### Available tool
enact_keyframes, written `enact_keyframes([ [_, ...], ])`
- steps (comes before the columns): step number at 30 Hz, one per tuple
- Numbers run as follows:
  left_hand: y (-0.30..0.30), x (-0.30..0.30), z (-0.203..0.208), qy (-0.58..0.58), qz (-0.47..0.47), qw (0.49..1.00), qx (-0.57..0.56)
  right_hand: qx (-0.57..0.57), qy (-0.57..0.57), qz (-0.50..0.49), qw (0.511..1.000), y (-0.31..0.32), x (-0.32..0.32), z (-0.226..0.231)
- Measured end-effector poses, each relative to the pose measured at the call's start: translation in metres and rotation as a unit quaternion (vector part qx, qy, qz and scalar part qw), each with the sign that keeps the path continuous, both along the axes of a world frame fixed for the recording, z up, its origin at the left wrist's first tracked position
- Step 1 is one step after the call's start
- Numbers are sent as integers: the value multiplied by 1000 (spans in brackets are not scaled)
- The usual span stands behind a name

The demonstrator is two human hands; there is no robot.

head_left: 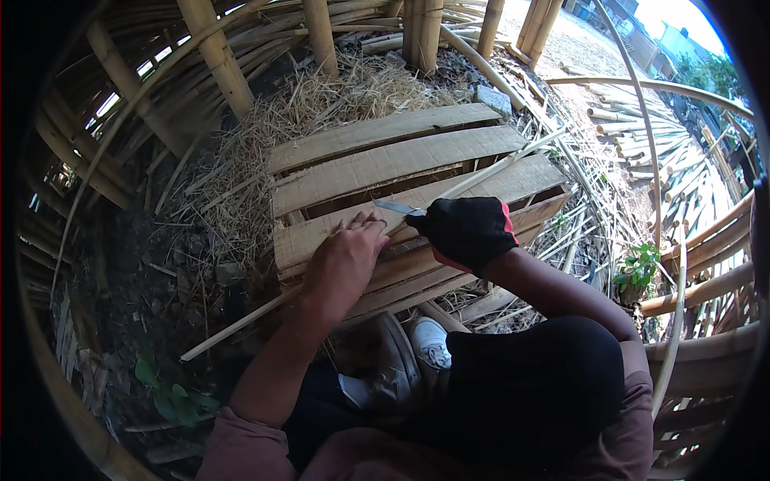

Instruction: The person is using a knife to shave and trim a thin strip of bamboo.

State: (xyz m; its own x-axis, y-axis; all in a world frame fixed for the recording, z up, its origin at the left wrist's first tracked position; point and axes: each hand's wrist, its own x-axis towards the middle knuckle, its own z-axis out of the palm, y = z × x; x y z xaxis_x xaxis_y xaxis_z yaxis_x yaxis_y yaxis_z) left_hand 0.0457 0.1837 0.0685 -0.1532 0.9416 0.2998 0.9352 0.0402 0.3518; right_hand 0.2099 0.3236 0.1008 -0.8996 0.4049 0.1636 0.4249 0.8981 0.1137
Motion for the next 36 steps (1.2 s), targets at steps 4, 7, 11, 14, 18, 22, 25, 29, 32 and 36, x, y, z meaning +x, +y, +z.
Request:
enact_keyframes([
  [4, 1, 7, 3, 19, 25, 999, -9, 13, 10, -28, 999, 9, 2, -12],
  [7, 11, 11, -8, 82, 36, 996, 5, 79, 19, 19, 996, 22, 7, -13],
  [11, 12, 12, -7, 72, 46, 996, -2, 39, -31, -7, 999, 25, 2, -10],
  [14, 5, 9, -4, 70, 52, 995, -41, 121, 30, -138, 982, 74, 12, -27],
  [18, 1, 5, -7, 5, 19, 999, 30, 46, -108, -244, 963, 152, 67, -1],
  [22, -3, 1, 4, -53, 33, 995, -76, 0, 38, -189, 981, 65, 11, 13],
  [25, -4, -7, -2, -6, 20, 1000, 13, -56, 137, -46, 988, 17, 8, 16],
  [29, 5, -14, 2, -46, 18, 998, -39, -105, -6, -67, 992, 0, -3, 12],
  [32, 7, -13, -1, -35, 12, 998, -41, -96, 0, -64, 993, 12, -9, -1],
  [36, 9, -14, -3, -59, 16, 998, -6, -23, -60, 39, 997, 40, -12, -3],
])
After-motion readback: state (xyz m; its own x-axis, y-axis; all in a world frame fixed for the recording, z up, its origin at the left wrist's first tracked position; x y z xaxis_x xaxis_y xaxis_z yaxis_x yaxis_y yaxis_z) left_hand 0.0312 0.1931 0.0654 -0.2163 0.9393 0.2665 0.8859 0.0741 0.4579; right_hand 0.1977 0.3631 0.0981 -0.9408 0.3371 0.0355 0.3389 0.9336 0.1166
